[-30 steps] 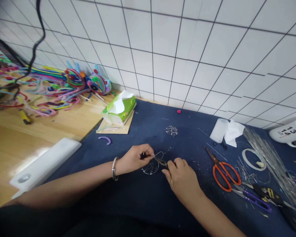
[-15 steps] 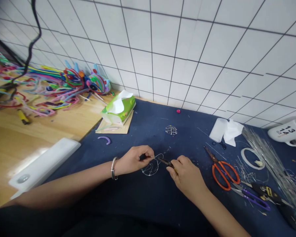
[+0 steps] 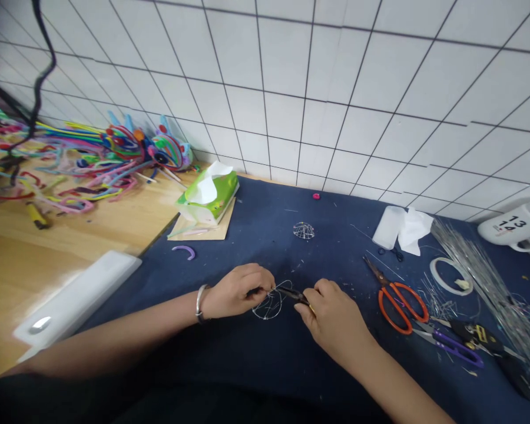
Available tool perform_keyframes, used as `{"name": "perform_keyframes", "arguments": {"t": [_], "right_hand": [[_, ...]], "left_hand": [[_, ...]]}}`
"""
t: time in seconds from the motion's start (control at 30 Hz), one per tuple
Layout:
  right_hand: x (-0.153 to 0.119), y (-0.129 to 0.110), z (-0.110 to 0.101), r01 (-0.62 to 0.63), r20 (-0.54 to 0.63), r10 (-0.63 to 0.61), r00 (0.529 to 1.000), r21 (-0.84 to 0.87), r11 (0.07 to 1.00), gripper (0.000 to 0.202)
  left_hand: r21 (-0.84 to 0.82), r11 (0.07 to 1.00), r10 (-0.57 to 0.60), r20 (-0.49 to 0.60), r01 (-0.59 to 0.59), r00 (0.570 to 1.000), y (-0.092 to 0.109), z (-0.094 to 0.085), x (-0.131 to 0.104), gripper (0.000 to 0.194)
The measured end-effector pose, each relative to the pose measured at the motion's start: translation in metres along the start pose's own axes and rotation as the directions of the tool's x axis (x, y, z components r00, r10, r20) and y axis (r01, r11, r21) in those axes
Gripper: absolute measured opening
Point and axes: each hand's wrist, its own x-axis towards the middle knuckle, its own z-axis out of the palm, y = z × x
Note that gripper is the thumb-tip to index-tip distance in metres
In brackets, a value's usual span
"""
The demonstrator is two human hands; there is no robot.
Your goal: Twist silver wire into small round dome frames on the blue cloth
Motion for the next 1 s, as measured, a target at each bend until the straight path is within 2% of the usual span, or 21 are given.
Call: {"name": "perform_keyframes", "arguments": {"t": [0.2,0.33,0.6,0.87,1.0], "right_hand": [[-0.004,-0.002,-0.009,0.051,-0.033,-0.051,0.998,0.01,0.999,0.018],[-0.004,-0.003,-0.009,0.063,-0.054,-0.064,0.997,-0.016,0.998,0.019],[-0.002,0.0,-0.001,0.091,-0.112,-0.109,0.988,-0.16,0.983,0.023],[-0.004,0.008,0.01,0.138,-0.191,-0.183,0.964,-0.227,0.964,0.024],[-0.004,0.01,0.012,0.151,-0.198,-0.204,0.959,-0.254,0.955,0.025]], "left_hand": [[0.016,0.994,0.108,-0.023,-0.108,0.994,0.001,0.001,-0.001,0.013],[0.018,0.991,0.133,-0.031,-0.133,0.991,0.001,0.0,-0.002,0.013],[-0.046,0.996,0.068,-0.055,-0.071,0.996,0.003,0.0,0.0,0.012],[-0.105,0.994,0.008,-0.063,-0.015,0.998,0.006,-0.004,0.002,0.012],[-0.105,0.994,0.014,-0.062,-0.02,0.998,0.005,-0.004,0.002,0.012]]}}
